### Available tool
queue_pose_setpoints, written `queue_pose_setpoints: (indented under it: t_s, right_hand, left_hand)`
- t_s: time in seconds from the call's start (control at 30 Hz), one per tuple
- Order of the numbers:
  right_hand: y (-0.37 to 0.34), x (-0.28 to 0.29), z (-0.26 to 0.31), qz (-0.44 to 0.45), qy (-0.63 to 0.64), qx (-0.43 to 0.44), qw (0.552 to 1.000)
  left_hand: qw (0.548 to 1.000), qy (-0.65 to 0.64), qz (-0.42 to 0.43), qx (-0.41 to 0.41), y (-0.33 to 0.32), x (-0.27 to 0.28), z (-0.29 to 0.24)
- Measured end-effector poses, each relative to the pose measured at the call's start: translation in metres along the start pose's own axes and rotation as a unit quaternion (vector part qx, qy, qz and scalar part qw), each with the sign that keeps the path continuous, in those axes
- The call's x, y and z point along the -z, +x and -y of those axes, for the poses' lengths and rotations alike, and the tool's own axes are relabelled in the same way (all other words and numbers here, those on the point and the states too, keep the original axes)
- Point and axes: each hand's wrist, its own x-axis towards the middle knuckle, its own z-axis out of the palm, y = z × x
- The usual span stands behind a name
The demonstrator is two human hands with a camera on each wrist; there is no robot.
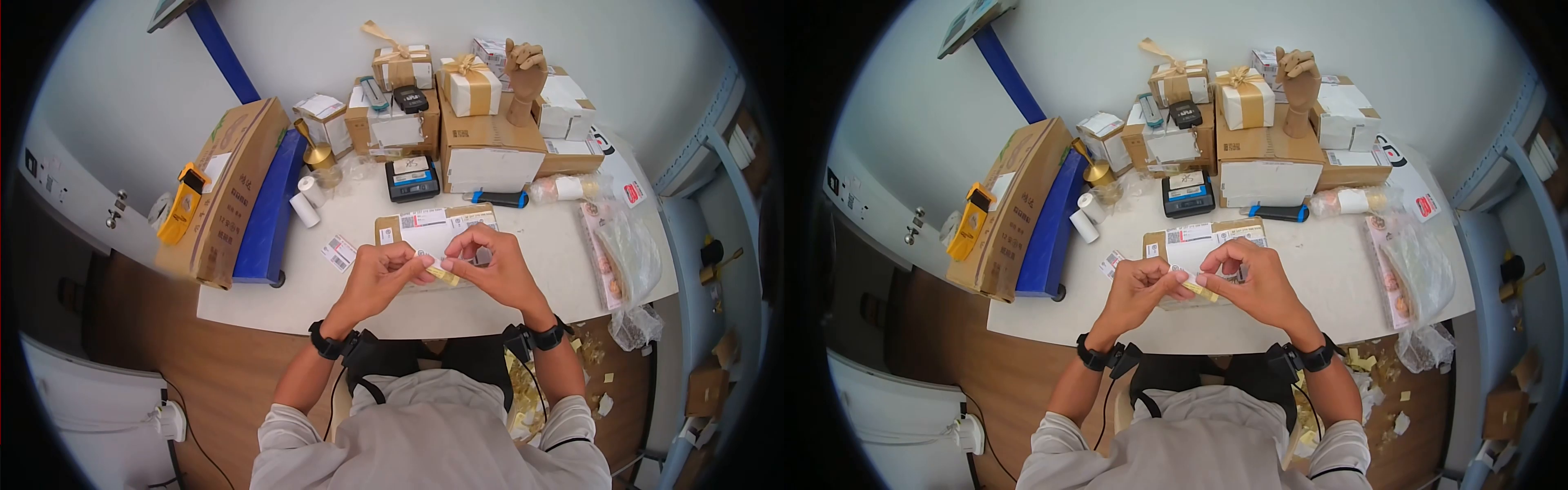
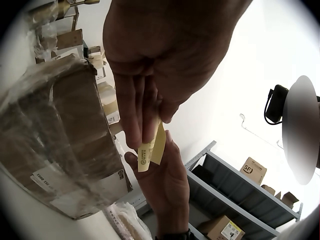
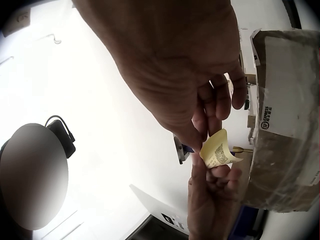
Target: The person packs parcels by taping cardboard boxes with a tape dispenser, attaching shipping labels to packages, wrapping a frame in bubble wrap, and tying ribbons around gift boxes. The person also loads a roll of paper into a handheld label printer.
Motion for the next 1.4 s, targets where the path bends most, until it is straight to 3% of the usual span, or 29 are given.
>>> queue_pose_setpoints:
  t_s: [0.27, 0.67, 0.73, 0.8, 0.87, 0.93, 1.0, 1.07, 1.13, 1.17, 1.23, 1.3, 1.37, 1.4]
  right_hand:
    - [0.002, 0.005, 0.003, 0.033, 0.004, -0.01, 0.999]
    - [-0.002, 0.017, 0.026, -0.068, -0.051, 0.061, 0.995]
    - [-0.004, 0.025, 0.027, -0.104, -0.055, 0.065, 0.991]
    - [-0.004, 0.039, 0.022, -0.238, 0.13, 0.024, 0.962]
    - [0.001, 0.063, 0.02, -0.358, 0.12, 0.041, 0.925]
    - [0.001, 0.077, 0.014, -0.365, 0.115, 0.042, 0.923]
    - [-0.002, 0.083, 0.011, -0.315, 0.104, 0.03, 0.943]
    - [-0.004, 0.081, 0.011, -0.284, 0.092, 0.022, 0.954]
    - [-0.008, 0.083, 0.007, -0.194, 0.058, -0.029, 0.979]
    - [-0.008, 0.083, 0.007, -0.192, 0.053, -0.03, 0.98]
    - [-0.01, 0.074, 0.007, -0.11, 0.046, -0.063, 0.991]
    - [-0.008, 0.064, 0.006, -0.084, 0.042, -0.065, 0.993]
    - [-0.003, 0.054, 0.001, -0.015, 0.038, -0.099, 0.994]
    - [0.002, 0.046, 0.001, -0.005, 0.036, -0.089, 0.995]
  left_hand:
    - [0.999, 0.004, -0.023, -0.028, 0.001, -0.002, -0.003]
    - [1.0, -0.006, -0.016, -0.025, 0.004, -0.012, -0.016]
    - [1.0, 0.013, -0.013, -0.015, 0.005, -0.013, -0.018]
    - [1.0, 0.026, -0.016, -0.003, 0.008, -0.011, -0.013]
    - [0.999, 0.035, -0.027, 0.007, 0.006, -0.014, -0.011]
    - [0.986, 0.091, 0.138, -0.022, 0.006, -0.024, -0.017]
    - [0.944, 0.141, 0.285, -0.085, 0.003, -0.049, -0.022]
    - [0.926, 0.108, 0.344, -0.112, -0.002, -0.069, -0.012]
    - [0.932, 0.087, 0.332, -0.113, -0.001, -0.07, -0.01]
    - [0.935, 0.07, 0.329, -0.111, 0.001, -0.07, -0.011]
    - [0.973, 0.074, 0.199, -0.094, 0.004, -0.049, -0.016]
    - [0.997, 0.045, 0.035, -0.047, 0.008, -0.022, -0.021]
    - [0.972, 0.18, -0.102, -0.111, 0.01, 0.008, -0.021]
    - [0.964, 0.19, -0.102, -0.156, 0.009, 0.019, -0.015]
